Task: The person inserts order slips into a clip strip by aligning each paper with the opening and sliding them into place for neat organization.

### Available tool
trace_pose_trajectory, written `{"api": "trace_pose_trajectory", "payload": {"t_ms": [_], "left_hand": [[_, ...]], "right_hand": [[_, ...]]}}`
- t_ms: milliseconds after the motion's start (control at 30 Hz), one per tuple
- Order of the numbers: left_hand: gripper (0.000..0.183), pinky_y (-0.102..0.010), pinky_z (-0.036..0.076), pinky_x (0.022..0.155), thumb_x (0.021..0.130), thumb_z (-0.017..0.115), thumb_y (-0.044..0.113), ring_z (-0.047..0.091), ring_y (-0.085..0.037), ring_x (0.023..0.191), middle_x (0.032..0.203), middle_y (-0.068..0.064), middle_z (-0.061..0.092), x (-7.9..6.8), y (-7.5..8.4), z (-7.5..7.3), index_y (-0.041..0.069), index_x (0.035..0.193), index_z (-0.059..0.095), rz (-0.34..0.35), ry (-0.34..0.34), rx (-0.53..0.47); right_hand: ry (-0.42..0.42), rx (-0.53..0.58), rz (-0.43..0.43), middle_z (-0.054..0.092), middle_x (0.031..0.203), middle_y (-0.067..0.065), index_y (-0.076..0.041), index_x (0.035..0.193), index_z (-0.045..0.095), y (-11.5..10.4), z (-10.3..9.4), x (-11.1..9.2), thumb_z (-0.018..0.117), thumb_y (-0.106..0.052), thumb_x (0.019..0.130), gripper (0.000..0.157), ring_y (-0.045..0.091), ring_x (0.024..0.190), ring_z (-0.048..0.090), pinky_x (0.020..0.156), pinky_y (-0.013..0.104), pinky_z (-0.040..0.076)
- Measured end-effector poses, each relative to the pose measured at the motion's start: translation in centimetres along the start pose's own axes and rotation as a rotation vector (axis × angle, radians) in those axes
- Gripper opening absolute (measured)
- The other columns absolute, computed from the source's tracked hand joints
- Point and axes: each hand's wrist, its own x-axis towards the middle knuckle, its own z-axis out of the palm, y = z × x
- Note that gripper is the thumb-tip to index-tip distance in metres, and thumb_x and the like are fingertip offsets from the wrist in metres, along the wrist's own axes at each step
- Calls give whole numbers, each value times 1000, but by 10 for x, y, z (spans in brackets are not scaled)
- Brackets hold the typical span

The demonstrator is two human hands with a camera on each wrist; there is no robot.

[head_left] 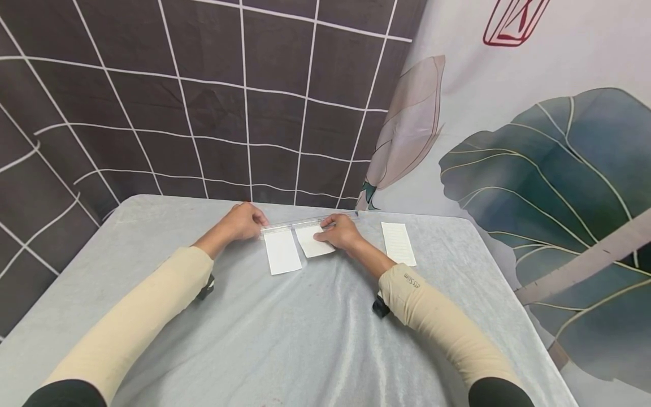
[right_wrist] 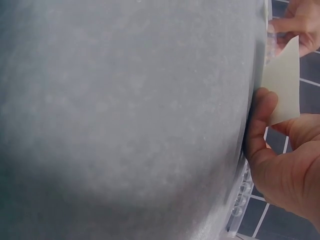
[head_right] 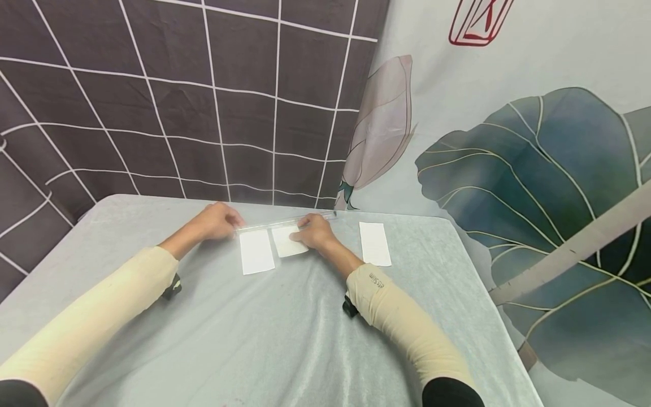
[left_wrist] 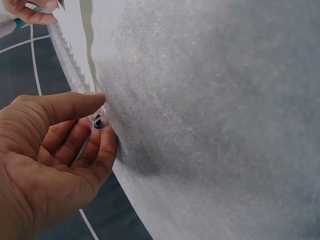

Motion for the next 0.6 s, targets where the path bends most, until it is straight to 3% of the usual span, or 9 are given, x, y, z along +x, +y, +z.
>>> {"api": "trace_pose_trajectory", "payload": {"t_ms": [600], "left_hand": [[47,-30,50,74,69,66,-7,67,-27,88,104,-18,82,-1,0,1,0,111,86,-13,7,9]], "right_hand": [[-8,-9,-1,79,109,17,0,128,75,-2,3,-2,89,-17,93,42,15,81,69,70,23,54]]}}
